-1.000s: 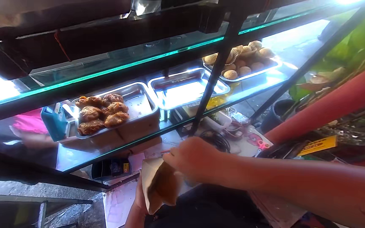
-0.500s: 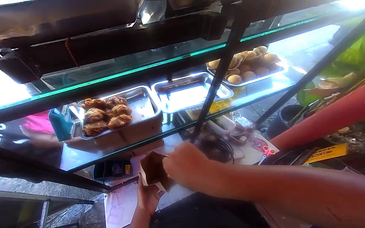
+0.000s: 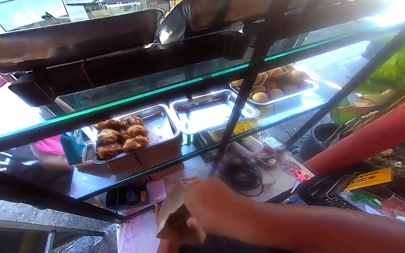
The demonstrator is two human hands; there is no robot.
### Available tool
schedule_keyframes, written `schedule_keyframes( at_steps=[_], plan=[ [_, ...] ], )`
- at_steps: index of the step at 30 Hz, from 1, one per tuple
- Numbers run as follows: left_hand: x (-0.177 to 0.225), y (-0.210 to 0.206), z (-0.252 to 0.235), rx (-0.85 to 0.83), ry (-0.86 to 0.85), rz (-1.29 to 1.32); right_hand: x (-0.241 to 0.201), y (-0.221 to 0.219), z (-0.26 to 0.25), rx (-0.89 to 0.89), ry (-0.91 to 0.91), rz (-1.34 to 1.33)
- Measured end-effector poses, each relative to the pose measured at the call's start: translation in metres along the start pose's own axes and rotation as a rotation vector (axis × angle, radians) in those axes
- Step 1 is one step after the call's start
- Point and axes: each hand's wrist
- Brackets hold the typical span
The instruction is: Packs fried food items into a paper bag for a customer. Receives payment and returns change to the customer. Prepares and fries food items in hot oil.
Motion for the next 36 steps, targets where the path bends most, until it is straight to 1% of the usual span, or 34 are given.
schedule_keyframes(
  at_steps=[1, 2, 3, 5, 6, 7, 8, 9, 10, 12, 13, 14, 15, 16, 17, 18, 19, 21, 23, 25, 27, 29, 33, 36],
  plan=[
    [-0.003, 0.023, 0.002, -0.135, 0.024, 0.0, 0.009, 0.0, 0.008, 0.042, 0.032, -0.017],
    [-0.004, 0.029, 0.008, -0.156, 0.042, -0.002, 0.02, 0.001, 0.019, 0.121, 0.08, -0.037],
    [-0.004, 0.03, 0.011, -0.114, 0.025, 0.005, 0.034, 0.003, 0.029, 0.245, 0.139, -0.063],
    [-0.005, 0.029, 0.013, -0.06, -0.075, 0.068, 0.061, 0.012, 0.047, 0.573, 0.241, -0.141],
    [-0.001, 0.025, 0.017, 0.017, -0.112, 0.04, 0.071, 0.021, 0.05, 0.71, 0.268, -0.175],
    [0.003, 0.024, 0.02, 0.106, -0.133, 0.008, 0.078, 0.032, 0.048, 0.807, 0.267, -0.196],
    [0.007, 0.018, 0.024, 0.217, -0.138, -0.029, 0.082, 0.042, 0.041, 0.888, 0.226, -0.17],
    [0.014, 0.003, 0.029, 0.355, -0.125, -0.08, 0.082, 0.05, 0.029, 0.943, 0.156, -0.12],
    [0.023, -0.018, 0.034, 0.48, -0.1, -0.138, 0.079, 0.058, 0.013, 0.945, 0.076, -0.083],
    [0.032, -0.027, 0.044, 0.492, -0.09, -0.197, 0.071, 0.074, -0.025, 0.878, -0.046, -0.059],
    [0.038, -0.039, 0.047, 0.541, -0.051, -0.194, 0.068, 0.083, -0.046, 0.862, -0.071, -0.048],
    [0.041, -0.036, 0.047, 0.541, -0.02, -0.118, 0.067, 0.093, -0.064, 0.856, -0.081, -0.037],
    [0.032, -0.002, 0.045, 0.352, -0.078, -0.079, 0.066, 0.103, -0.079, 0.846, -0.095, -0.022],
    [0.024, 0.022, 0.042, 0.218, -0.104, -0.019, 0.065, 0.113, -0.092, 0.834, -0.104, -0.01],
    [0.021, 0.032, 0.041, 0.158, -0.104, 0.02, 0.064, 0.121, -0.102, 0.81, -0.106, 0.001],
    [0.02, 0.034, 0.042, 0.154, -0.092, 0.042, 0.063, 0.13, -0.111, 0.782, -0.106, 0.014],
    [0.021, 0.032, 0.045, 0.19, -0.081, 0.044, 0.061, 0.139, -0.118, 0.733, -0.124, 0.023],
    [0.024, 0.018, 0.056, 0.346, -0.072, 0.009, 0.06, 0.153, -0.127, 0.619, -0.152, 0.016],
    [0.026, 0.01, 0.065, 0.478, -0.061, 0.004, 0.059, 0.156, -0.126, 0.527, -0.13, -0.019],
    [0.027, 0.016, 0.064, 0.474, -0.071, 0.021, 0.058, 0.161, -0.128, 0.555, -0.106, -0.006],
    [0.026, 0.021, 0.064, 0.449, -0.071, 0.05, 0.055, 0.162, -0.134, 0.542, -0.124, 0.002],
    [0.03, 0.016, 0.064, 0.455, -0.062, 0.06, 0.054, 0.16, -0.136, 0.546, -0.147, 0.01],
    [0.041, 0.016, 0.057, 0.437, -0.069, 0.074, 0.073, 0.154, -0.131, 0.612, -0.15, 0.059],
    [0.044, 0.012, 0.052, 0.483, -0.076, 0.043, 0.082, 0.148, -0.132, 0.665, -0.161, 0.134]
  ],
)
Point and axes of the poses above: each hand's wrist, its own z-axis away from the middle knuckle, its own y-axis out of the back of the hand, x = y × z, and after that the axes turned 5 degrees about -z, right-handed
